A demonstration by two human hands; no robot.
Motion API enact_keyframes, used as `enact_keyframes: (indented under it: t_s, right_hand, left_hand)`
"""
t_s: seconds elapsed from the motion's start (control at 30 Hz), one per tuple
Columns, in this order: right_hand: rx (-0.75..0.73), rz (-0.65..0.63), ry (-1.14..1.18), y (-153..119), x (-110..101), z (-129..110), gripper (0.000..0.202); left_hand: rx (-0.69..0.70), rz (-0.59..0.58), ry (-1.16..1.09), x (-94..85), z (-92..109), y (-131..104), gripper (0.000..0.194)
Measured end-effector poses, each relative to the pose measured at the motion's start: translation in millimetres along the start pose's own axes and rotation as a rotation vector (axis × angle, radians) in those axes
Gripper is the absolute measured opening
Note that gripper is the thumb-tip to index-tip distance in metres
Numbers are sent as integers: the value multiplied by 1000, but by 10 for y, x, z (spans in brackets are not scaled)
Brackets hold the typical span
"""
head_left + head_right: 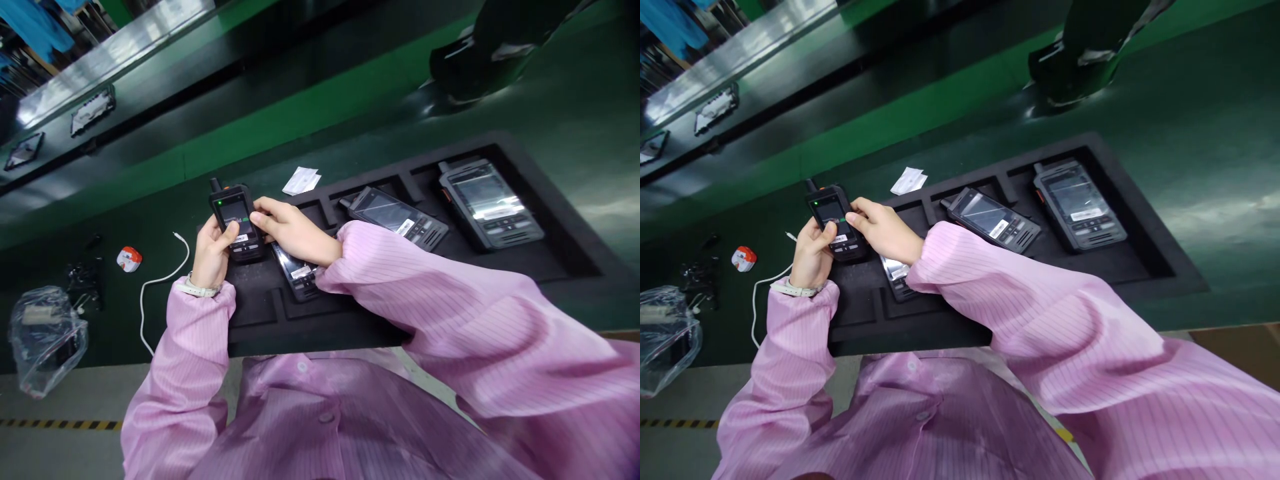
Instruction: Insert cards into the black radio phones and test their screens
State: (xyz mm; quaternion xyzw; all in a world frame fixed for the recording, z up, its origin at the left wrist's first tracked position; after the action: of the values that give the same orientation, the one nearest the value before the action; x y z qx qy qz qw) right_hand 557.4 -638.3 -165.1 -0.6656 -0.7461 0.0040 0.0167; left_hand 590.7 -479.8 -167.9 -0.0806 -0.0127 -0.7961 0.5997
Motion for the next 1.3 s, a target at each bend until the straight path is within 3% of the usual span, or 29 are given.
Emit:
enact_keyframes:
  t_s: [0.33, 0.73, 1.3]
  right_hand:
    - [114, -30, 42, -15, -3, -43, 8]
    - [62, -30, 24, -15, -15, 8, 11]
    - [77, -26, 50, -28, -26, -20, 13]
  left_hand:
    - [28, -16, 0, -2, -16, 5, 46]
    - [74, -1, 43, -11, -30, 4, 48]
    - [239, -55, 186, -59, -27, -3, 41]
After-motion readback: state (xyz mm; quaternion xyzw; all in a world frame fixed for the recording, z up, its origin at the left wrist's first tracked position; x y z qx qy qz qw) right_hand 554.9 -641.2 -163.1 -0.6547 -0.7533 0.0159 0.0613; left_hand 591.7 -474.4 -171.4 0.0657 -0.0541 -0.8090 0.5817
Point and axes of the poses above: each hand's wrist, its own y-axis towards the middle knuckle, its own x-axis out of the palm, z = x × y, the point moved 3 cm from there along y, towards the middle knuckle
